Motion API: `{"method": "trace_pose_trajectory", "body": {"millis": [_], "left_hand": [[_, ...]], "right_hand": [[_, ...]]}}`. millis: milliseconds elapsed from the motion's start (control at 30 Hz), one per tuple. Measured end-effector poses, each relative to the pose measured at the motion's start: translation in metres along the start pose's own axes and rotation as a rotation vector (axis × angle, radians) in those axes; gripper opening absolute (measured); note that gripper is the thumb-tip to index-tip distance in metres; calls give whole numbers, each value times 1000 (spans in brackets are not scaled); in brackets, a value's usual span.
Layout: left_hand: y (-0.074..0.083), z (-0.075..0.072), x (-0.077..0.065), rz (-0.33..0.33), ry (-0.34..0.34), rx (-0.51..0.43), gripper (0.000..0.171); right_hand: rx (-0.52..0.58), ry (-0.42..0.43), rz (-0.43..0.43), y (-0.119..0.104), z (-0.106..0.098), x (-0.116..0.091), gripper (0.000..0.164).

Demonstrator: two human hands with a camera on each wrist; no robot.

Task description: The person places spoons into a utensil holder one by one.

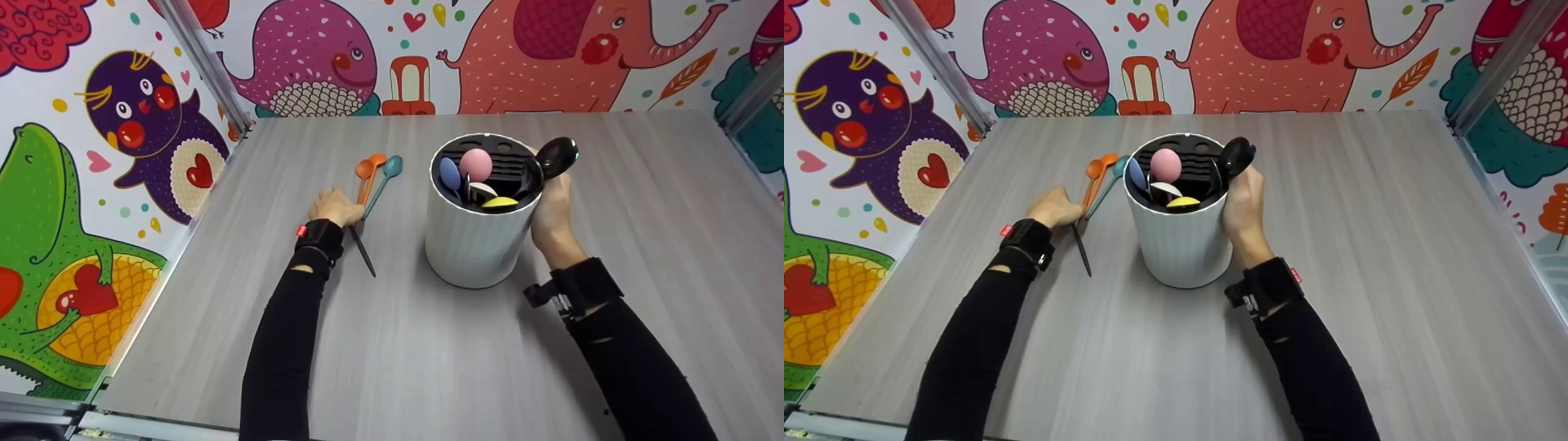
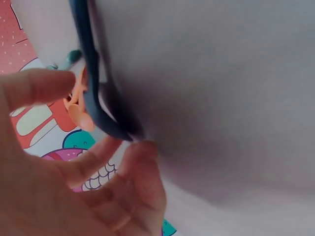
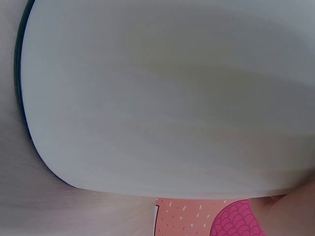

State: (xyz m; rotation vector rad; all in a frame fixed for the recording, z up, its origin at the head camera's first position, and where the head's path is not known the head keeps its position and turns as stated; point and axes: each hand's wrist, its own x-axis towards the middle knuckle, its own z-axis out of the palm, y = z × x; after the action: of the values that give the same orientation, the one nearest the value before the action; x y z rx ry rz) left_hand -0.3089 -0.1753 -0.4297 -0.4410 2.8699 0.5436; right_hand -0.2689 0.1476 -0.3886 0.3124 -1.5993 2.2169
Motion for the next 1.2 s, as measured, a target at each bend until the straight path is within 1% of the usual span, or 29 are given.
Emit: {"method": "trace_pose_trajectory", "body": {"millis": [133, 200, 333, 433, 600, 733, 900, 1033, 1100, 1133, 1200], "left_hand": [[-2, 0, 1, 11, 2, 22, 55], [-2, 0, 3, 14, -3, 26, 53], [-2, -2, 4, 20, -21, 11, 47], [-3, -2, 5, 18, -22, -5, 43], [-4, 1, 8, 24, 8, -9, 37], [-4, 4, 10, 60, 30, 51, 39], [-1, 6, 9, 95, 12, 116, 44], [1, 7, 10, 105, -10, 130, 53], [2, 9, 11, 112, -9, 128, 56], [2, 9, 12, 115, -3, 122, 56], [2, 11, 13, 123, 19, 107, 50]], "right_hand": [[-15, 6, 3, 0, 0, 0, 50], [-3, 6, 1, 0, 0, 0, 50], [18, 0, -10, -1, 0, 0, 50], [12, -3, -9, -1, 0, 0, 49], [5, -5, -4, -1, 0, -1, 49], [12, -7, 0, 0, 0, 0, 48], [28, -26, 7, -1, 0, 0, 51], [29, -21, -1, -1, 0, 0, 50], [24, -12, -1, -1, 0, 0, 49], [21, -8, -2, -1, 0, 0, 49], [21, -1, 1, 0, 0, 0, 48]]}}
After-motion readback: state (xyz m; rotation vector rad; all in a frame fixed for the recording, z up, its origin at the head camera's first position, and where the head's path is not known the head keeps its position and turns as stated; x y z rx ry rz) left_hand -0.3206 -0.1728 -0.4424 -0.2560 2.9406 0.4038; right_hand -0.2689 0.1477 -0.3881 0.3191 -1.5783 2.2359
